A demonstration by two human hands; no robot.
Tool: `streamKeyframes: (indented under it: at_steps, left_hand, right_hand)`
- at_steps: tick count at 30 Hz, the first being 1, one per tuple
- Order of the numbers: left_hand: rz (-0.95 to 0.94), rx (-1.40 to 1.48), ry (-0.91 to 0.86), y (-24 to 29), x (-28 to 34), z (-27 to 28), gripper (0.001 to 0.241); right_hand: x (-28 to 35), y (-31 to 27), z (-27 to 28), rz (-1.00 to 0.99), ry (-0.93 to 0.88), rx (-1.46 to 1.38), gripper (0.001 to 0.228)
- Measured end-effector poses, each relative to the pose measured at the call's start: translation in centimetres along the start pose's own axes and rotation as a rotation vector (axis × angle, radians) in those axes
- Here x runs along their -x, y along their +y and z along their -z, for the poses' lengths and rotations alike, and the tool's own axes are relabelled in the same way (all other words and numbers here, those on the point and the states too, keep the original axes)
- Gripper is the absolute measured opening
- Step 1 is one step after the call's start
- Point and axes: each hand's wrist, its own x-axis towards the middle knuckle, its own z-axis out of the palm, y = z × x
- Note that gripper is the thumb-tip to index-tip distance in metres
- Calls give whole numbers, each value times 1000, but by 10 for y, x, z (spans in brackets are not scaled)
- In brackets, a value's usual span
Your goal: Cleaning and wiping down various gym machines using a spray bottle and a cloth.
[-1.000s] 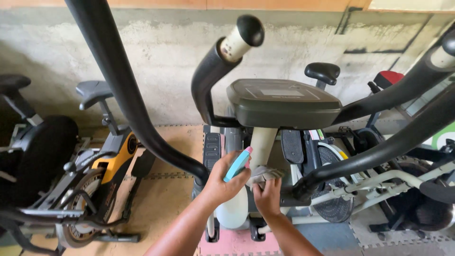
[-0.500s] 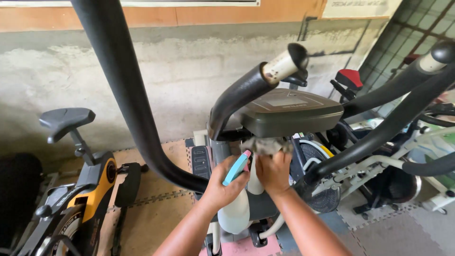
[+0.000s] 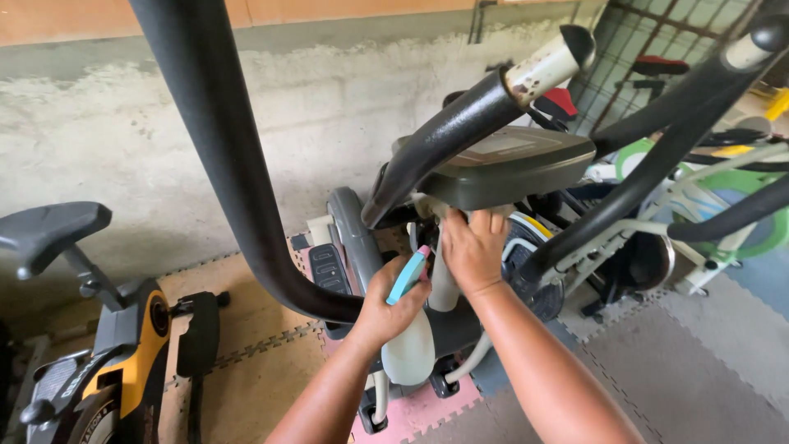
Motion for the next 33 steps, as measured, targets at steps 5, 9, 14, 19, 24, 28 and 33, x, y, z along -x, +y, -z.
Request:
streamKeyframes:
  at_steps: [5,9,14,19,24,28,33]
  left_hand:
    - [16,34,-14,-21,0,11,15]
    - [-10,55,-57,-20,-1,14,16]
    - [-140,-66,-72,-29,-3,15,18]
    - [-114,-62,-137,-34,2,18,17]
    - [-171,-25,-182,-30,1,20,16]
    - [-177,-70,-168,-35,0,18,17]
    - [-178,-64,-191,-33,0,18,23]
  right_hand:
    - [100,-4,-23,6,-304,-40,22]
    - [104,1,-26,155,-412,-30,27]
    - [9,-2,-7,85,-410,87,29]
    - [33,-3,-12,111,-206,141,31]
    - [150,-15,-40,163,-732,104,33]
    - [149,-10,-43,276,-593,124,38]
    - [64,-1,-25,156,-521,98,38]
